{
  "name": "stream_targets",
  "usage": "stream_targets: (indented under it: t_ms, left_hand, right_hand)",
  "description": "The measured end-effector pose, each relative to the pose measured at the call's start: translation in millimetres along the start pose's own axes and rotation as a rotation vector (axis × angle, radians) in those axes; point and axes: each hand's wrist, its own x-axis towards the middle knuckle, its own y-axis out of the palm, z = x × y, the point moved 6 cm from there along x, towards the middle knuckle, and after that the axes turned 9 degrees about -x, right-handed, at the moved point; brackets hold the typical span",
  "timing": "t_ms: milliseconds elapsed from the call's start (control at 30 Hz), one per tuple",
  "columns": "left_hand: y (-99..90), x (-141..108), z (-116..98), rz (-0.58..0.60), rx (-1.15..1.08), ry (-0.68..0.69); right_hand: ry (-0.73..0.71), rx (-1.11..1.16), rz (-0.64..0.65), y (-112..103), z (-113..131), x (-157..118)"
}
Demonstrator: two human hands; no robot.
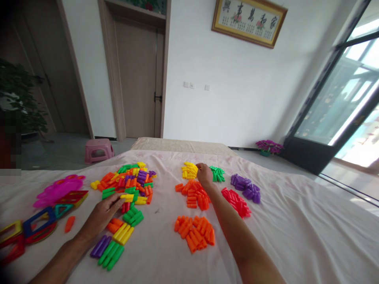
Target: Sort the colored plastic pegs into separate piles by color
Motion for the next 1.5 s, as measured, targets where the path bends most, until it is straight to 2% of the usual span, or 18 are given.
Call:
stream_targets:
  t_ms: [100, 200, 267, 367, 500, 600, 667, 767, 833, 933, 1033, 1133, 1233, 1367, 1500]
  left_hand:
    - [1.3, -1, 0, -0.007, -0.055, -0.039]
    - [3.3, -3, 3, -0.013, -0.148, -0.084]
    - [4.7, -5, 4, -0.011, -0.224, -0.120]
    - [7.7, -7, 6, 0.012, -0.316, -0.188]
    - [11.0, -9, 6, 0.036, -0.373, -0.231]
    - [6.8, -8, 9, 0.013, -0.344, -0.237]
    - [-3.3, -6, 11, -0.047, -0.280, -0.211]
    - [-25.6, -3, 13, -0.198, -0.156, -0.151]
    - [-37.5, -2, 11, -0.281, -0.086, -0.109]
    - [-43.7, -2, 8, -0.320, -0.025, -0.059]
    - [-44.6, -3, 8, -0.347, 0.019, -0.069]
    - [-47.0, -3, 12, -0.389, 0.039, -0.110]
    - [-48.0, -2, 14, -0.388, 0.016, -0.118]
    - [-45.0, 0, 14, -0.329, -0.073, -0.104]
    - [-37.3, 2, 16, -0.242, -0.226, -0.131]
  right_hand:
    - [-0.276, 0.253, 0.070, 0, 71, -34]
    - [-0.533, 0.419, 0.262, 7, 144, -85]
    - [-0.624, 0.477, 0.385, 14, 180, -115]
    - [-0.653, 0.507, 0.498, 26, 213, -143]
    - [-0.656, 0.510, 0.609, 43, 226, -157]
    - [-0.613, 0.567, 0.624, 49, 215, -148]
    - [-0.529, 0.618, 0.529, 45, 194, -125]
    - [-0.336, 0.624, 0.273, 28, 141, -72]
    - [-0.199, 0.536, 0.126, 14, 97, -35]
    - [-0.006, 0.240, 0.016, -1, 33, 7]
    - [0.090, 0.043, -0.022, -8, -8, 28]
    - [0.104, -0.016, -0.003, -1, -26, 35]
    - [0.090, -0.062, 0.034, 11, -30, 39]
    - [0.067, -0.087, 0.066, 23, -32, 43]
    - [0.039, -0.078, 0.091, 25, -31, 42]
